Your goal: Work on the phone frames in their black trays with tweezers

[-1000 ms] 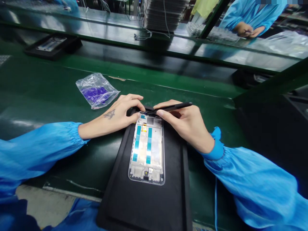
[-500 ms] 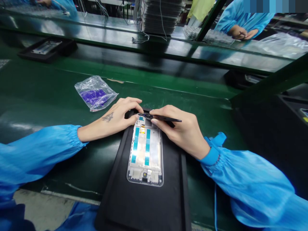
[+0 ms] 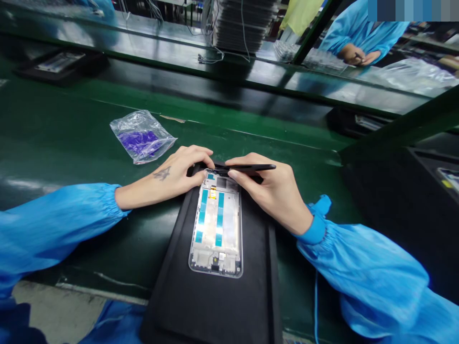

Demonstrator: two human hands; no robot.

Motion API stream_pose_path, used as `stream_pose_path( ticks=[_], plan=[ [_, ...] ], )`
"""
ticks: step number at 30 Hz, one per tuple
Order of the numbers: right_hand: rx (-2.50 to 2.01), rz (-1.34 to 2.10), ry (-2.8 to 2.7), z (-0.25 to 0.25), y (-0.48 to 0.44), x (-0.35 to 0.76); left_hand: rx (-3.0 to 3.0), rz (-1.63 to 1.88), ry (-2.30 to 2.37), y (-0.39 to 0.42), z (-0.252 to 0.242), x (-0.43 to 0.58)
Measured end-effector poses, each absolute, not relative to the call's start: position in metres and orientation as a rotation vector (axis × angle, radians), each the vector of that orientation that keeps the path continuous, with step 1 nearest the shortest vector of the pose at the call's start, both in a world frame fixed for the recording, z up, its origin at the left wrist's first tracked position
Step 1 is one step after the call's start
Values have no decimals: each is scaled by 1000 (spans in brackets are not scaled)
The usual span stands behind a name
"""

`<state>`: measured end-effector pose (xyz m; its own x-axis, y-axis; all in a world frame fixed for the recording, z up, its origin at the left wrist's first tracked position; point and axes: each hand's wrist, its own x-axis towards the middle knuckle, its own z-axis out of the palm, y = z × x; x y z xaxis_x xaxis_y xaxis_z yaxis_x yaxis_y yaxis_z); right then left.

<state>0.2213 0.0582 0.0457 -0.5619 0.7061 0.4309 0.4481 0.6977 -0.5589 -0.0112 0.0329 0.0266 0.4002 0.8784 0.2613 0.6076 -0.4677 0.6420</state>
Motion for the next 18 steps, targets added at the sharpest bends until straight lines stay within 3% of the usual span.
stream_pose_path(
  ticks=[18],
  plan=[
    [-989,585,-2162,45,61,220,2214,809,1235,34,27,-11]
  ],
)
